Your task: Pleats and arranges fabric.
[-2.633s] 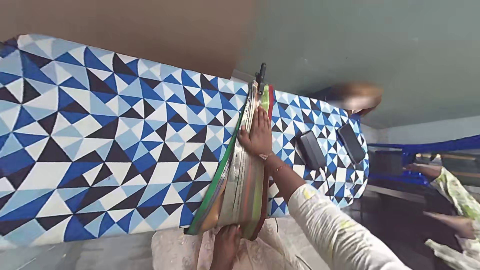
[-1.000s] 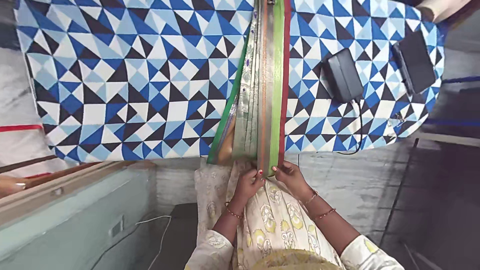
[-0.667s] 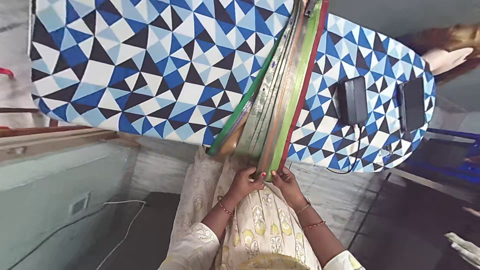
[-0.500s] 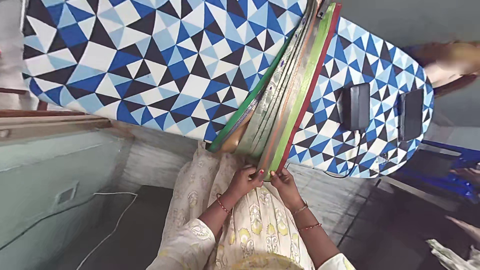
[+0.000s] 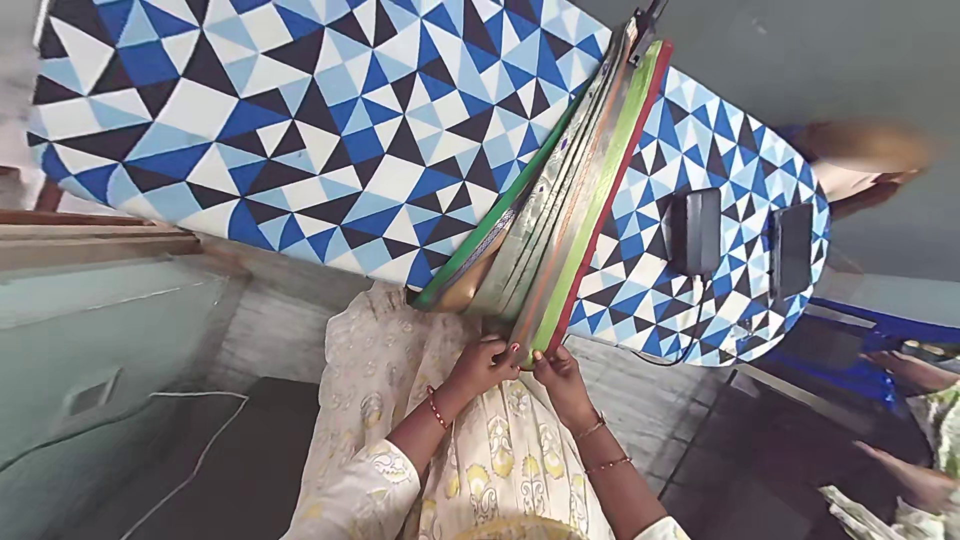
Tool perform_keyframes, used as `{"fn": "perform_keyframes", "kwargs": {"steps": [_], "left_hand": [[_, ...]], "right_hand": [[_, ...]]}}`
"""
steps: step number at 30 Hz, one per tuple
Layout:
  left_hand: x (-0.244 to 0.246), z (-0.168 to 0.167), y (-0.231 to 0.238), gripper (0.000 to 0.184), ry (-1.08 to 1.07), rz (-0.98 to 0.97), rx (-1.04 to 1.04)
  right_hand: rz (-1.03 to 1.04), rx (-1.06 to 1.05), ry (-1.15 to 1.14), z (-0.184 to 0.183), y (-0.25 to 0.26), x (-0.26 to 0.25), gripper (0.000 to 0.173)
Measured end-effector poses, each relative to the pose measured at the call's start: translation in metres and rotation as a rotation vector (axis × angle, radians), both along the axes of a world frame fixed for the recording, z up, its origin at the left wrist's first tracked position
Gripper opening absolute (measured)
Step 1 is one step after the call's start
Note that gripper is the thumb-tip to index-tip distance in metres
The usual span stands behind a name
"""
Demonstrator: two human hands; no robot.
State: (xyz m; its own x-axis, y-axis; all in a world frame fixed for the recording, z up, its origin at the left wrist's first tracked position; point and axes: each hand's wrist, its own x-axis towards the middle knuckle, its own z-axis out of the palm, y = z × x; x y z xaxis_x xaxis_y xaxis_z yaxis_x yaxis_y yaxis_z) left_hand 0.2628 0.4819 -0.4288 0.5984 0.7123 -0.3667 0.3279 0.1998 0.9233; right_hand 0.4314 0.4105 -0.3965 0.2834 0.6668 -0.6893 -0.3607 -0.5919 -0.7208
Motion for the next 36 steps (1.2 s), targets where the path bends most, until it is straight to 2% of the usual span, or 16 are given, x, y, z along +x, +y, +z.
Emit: {"fn": "perform_keyframes", "kwargs": {"steps": [4, 8, 10, 12, 14, 16, 18, 20, 23, 25, 26, 28, 36], "left_hand": [[-0.001, 0.000, 0.002, 0.034, 0.037, -0.045, -0.048], [-0.002, -0.003, 0.004, 0.032, 0.071, -0.070, -0.033], [-0.003, -0.003, 0.005, 0.029, 0.080, -0.090, -0.043], [-0.004, -0.003, 0.006, 0.027, 0.092, -0.092, -0.046], [-0.004, -0.006, 0.005, 0.028, 0.103, -0.061, -0.008], [-0.002, -0.009, 0.002, 0.029, 0.112, -0.041, -0.003], [-0.001, -0.014, -0.001, 0.030, 0.122, -0.034, -0.029], [0.000, -0.016, 0.000, 0.032, 0.174, -0.057, -0.076], [0.002, -0.015, 0.006, 0.032, 0.255, -0.094, -0.110], [0.004, -0.020, 0.002, 0.031, 0.254, -0.069, -0.063], [0.004, -0.024, 0.000, 0.030, 0.239, -0.044, -0.024], [0.005, -0.030, -0.004, 0.028, 0.214, 0.002, 0.042], [0.009, -0.029, -0.002, 0.030, 0.241, -0.017, -0.017]], "right_hand": [[0.024, -0.017, -0.026, -0.001, 0.000, 0.000, 0.019], [0.138, -0.012, -0.122, -0.005, -0.005, 0.001, 0.018], [0.318, -0.037, -0.443, 0.000, -0.006, 0.003, 0.019], [0.425, -0.071, -0.853, 0.020, 0.002, 0.007, 0.030], [0.323, 0.041, -1.148, 0.036, 0.022, 0.017, 0.037], [0.225, 0.257, -1.306, 0.045, 0.058, 0.029, 0.040], [0.257, 0.452, -1.349, 0.050, 0.107, 0.036, 0.048], [0.340, 0.524, -1.383, 0.040, 0.167, 0.037, 0.059], [0.375, 0.483, -1.497, 0.002, 0.246, 0.041, 0.072], [0.437, 0.339, -1.502, -0.019, 0.271, 0.046, 0.081], [0.492, 0.248, -1.474, -0.024, 0.276, 0.047, 0.084], [0.522, 0.195, -1.468, -0.029, 0.279, 0.047, 0.087], [0.587, 0.269, -1.501, -0.028, 0.238, 0.041, 0.090]]}}
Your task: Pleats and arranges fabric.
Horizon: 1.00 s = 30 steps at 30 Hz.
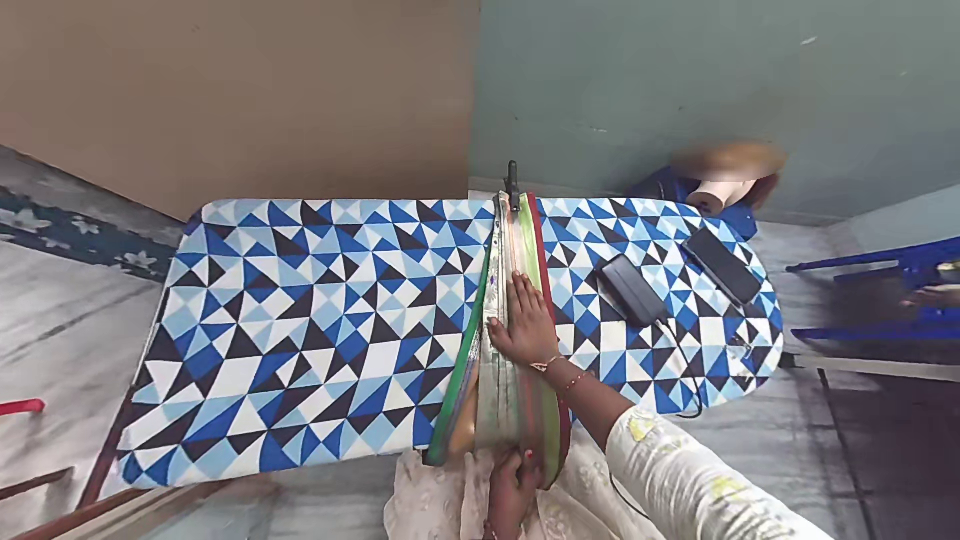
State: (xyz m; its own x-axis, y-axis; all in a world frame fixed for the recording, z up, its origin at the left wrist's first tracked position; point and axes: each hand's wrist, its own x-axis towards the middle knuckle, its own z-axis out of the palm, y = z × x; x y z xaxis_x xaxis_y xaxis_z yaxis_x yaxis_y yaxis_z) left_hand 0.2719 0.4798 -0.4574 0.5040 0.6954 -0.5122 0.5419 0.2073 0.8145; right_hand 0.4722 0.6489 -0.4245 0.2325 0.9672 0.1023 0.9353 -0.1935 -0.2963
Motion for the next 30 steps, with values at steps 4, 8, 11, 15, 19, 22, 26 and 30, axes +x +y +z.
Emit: {"fn": "perform_keyframes", "kwargs": {"steps": [4, 8, 11, 15, 19, 22, 26, 30], "left_hand": [[0.000, 0.000, 0.002, 0.032, 0.020, -0.038, -0.016], [0.000, -0.006, -0.002, 0.034, -0.026, -0.009, 0.053], [0.000, -0.004, 0.002, 0.036, -0.036, -0.017, 0.026], [-0.004, 0.007, 0.007, 0.032, -0.020, -0.072, -0.045], [-0.006, 0.002, 0.004, 0.029, -0.206, 0.021, 0.052], [-0.007, 0.007, 0.003, 0.030, -0.233, 0.034, 0.063], [-0.007, 0.003, -0.005, 0.028, -0.264, 0.064, 0.104], [-0.012, 0.010, -0.015, 0.026, -0.246, 0.121, 0.108]], "right_hand": [[0.029, 0.059, -0.046, -0.004, -0.037, -0.010, 0.091], [0.086, 0.043, -0.055, -0.005, -0.070, -0.020, 0.092], [0.106, 0.024, -0.057, -0.004, -0.091, -0.026, 0.094], [0.152, 0.013, -0.021, -0.004, -0.121, -0.036, 0.096], [-0.007, -0.006, 0.611, 0.032, -0.145, -0.037, 0.083], [-0.327, 0.107, 0.860, 0.065, -0.187, -0.036, 0.062], [-0.625, -0.108, 1.014, 0.061, -0.238, -0.040, 0.050], [-0.611, -0.155, 1.233, 0.041, -0.252, -0.048, 0.037]]}}
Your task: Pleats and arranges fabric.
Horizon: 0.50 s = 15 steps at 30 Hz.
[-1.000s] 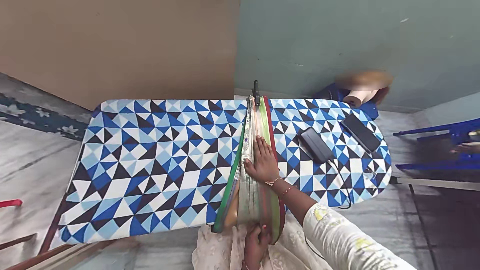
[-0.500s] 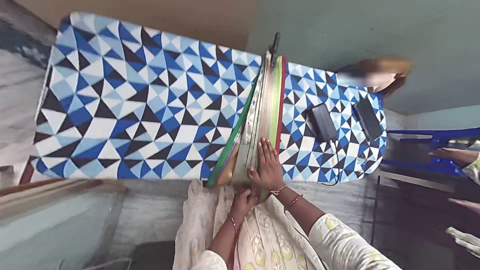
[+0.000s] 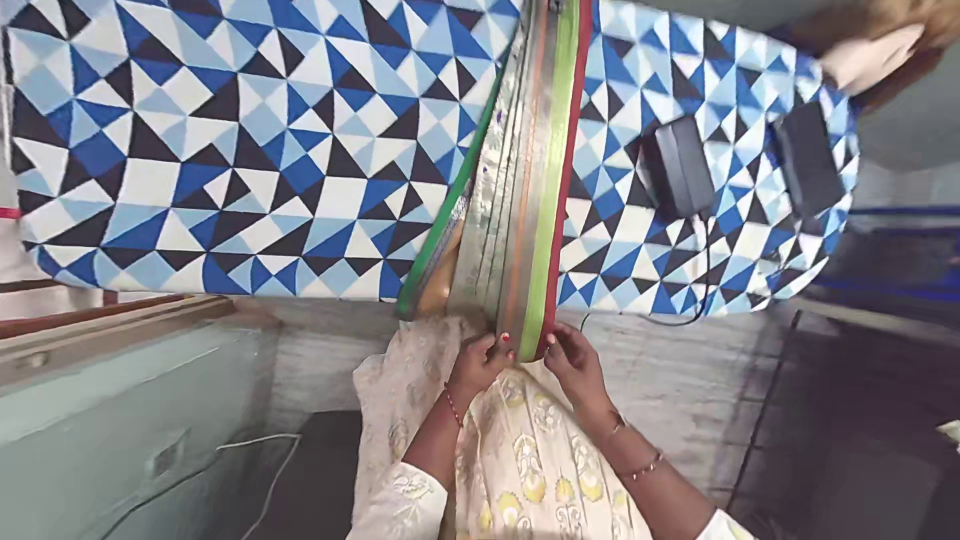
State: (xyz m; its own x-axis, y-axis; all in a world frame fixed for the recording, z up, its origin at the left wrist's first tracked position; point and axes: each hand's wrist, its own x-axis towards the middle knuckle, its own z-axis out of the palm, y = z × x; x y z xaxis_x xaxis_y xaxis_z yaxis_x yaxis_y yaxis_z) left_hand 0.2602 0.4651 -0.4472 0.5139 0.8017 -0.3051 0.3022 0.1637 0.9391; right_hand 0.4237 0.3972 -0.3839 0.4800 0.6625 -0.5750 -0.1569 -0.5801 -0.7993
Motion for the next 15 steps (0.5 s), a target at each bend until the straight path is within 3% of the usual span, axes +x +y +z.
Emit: {"fn": "perform_keyframes", "kwargs": {"steps": [3, 8, 15], "left_hand": [[-0.001, 0.008, 0.001, 0.022, -0.056, 0.038, -0.008], [-0.009, 0.038, 0.005, 0.009, -0.054, 0.111, -0.174], [-0.011, 0.046, 0.005, 0.011, -0.086, 0.192, -0.269]], "right_hand": [[-0.078, 0.117, 0.065, -0.004, 0.010, -0.009, 0.021], [-0.005, 0.176, 0.138, 0.006, 0.011, -0.019, 0.027], [0.149, 0.364, -0.173, 0.020, 0.006, -0.033, 0.022]]}}
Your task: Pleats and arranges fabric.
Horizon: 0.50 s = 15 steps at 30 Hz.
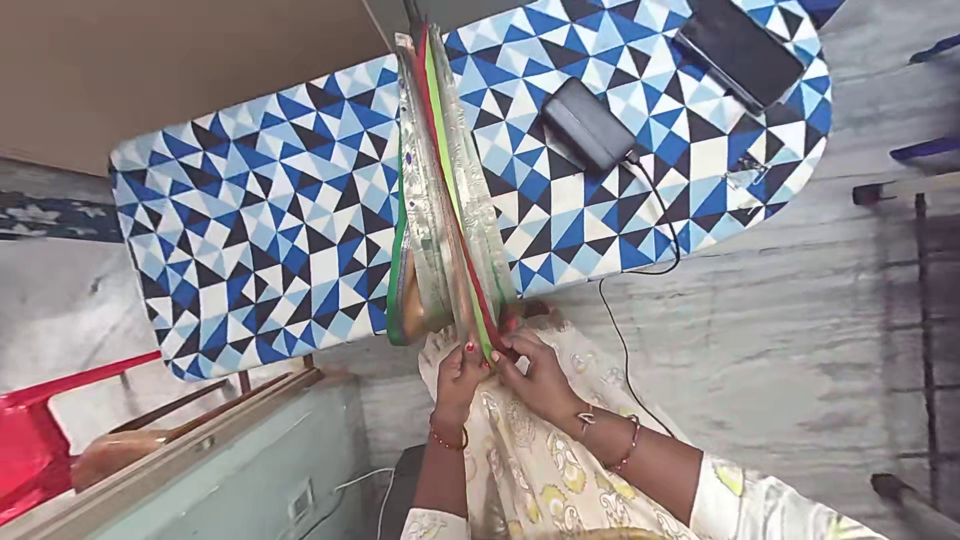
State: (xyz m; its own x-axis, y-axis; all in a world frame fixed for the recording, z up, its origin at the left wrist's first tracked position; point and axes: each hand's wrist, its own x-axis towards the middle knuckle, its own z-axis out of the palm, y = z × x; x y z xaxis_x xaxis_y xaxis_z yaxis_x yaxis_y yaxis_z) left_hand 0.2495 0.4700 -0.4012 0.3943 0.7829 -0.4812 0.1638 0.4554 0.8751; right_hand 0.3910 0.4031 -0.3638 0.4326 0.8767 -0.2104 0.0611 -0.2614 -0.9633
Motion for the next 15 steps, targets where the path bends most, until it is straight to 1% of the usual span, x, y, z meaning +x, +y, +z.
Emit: {"fn": "perform_keyframes", "kwargs": {"steps": [2, 6, 9, 12, 15], "left_hand": [[0.001, 0.002, -0.002, 0.010, -0.011, 0.027, 0.009], [0.008, 0.006, -0.008, 0.012, 0.020, 0.081, 0.053], [0.014, 0.001, -0.012, 0.012, 0.024, 0.108, 0.056], [0.016, -0.008, -0.014, 0.012, 0.037, 0.109, 0.069], [0.015, -0.013, -0.015, 0.015, 0.085, 0.076, 0.083]], "right_hand": [[-0.015, -0.006, 0.045, 0.001, -0.001, 0.000, 0.022], [-0.027, -0.132, 0.215, -0.006, -0.006, 0.009, 0.025], [-0.001, -0.207, 0.285, -0.013, -0.011, 0.013, 0.025], [0.026, -0.238, 0.319, -0.022, -0.009, 0.019, 0.025], [0.021, -0.267, 0.410, -0.029, -0.008, 0.024, 0.018]]}}
